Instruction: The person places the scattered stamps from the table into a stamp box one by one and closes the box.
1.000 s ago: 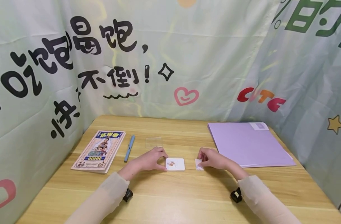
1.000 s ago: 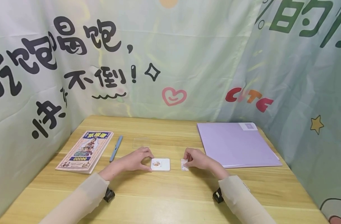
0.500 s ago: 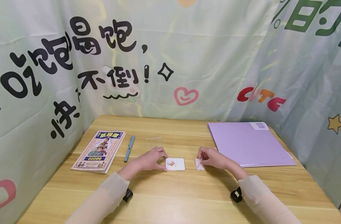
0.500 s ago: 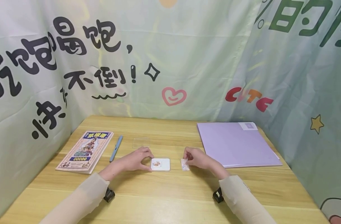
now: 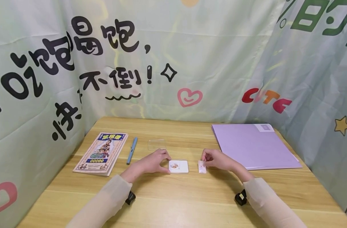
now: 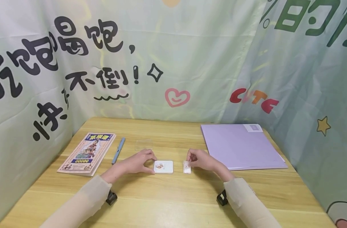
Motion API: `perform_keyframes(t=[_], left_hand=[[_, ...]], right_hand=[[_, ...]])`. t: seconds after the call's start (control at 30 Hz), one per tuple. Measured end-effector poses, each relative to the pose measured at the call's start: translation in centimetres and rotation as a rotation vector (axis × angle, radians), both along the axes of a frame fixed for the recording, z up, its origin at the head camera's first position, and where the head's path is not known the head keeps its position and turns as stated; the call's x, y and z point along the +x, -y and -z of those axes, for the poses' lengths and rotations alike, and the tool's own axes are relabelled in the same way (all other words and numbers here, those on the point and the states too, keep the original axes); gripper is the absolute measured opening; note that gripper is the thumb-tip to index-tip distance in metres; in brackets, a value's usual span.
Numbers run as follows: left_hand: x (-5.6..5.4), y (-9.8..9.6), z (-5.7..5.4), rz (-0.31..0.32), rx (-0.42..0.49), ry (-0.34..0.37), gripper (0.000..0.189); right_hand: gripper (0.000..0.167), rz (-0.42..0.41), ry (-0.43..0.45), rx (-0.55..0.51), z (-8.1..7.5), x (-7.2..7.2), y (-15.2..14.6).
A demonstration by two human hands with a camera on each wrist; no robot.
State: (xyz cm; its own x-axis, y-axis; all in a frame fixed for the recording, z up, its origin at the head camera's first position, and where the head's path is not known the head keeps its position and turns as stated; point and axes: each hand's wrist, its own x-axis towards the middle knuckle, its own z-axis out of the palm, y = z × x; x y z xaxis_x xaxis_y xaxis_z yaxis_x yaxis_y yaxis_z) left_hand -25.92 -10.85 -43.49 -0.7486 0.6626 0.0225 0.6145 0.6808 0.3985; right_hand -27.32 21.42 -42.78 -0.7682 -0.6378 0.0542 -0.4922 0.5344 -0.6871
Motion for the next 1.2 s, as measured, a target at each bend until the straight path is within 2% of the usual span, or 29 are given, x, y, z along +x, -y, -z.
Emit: perform_keyframes(t=[0.5,0.73,0.9,1.2], left_hand=[[-0.3,0.0,0.0,0.000,-0.016,-0.024,0.055],[-0.2,0.0,0.1,0.003,-0.009,-0.019,0.054],[-0.2,0.0,0.3,0.003,-0.017,-0.027,0.054],[-0.1,-0.1,0.2,-0.006,-0.024,-0.024,0.055]], right_hand=[[0.016,-0.003,0.143,-0.102,-0.1,-0.5,0.6],[0.017,-0.025,0.150,-0.132,-0.1,-0.7,1.6],[0.017,-0.047,0.194,-0.154,-0.2,-0.7,2.5],[0.016,-0.064,0.213,-0.145,-0.5,-0.7,3.9]])
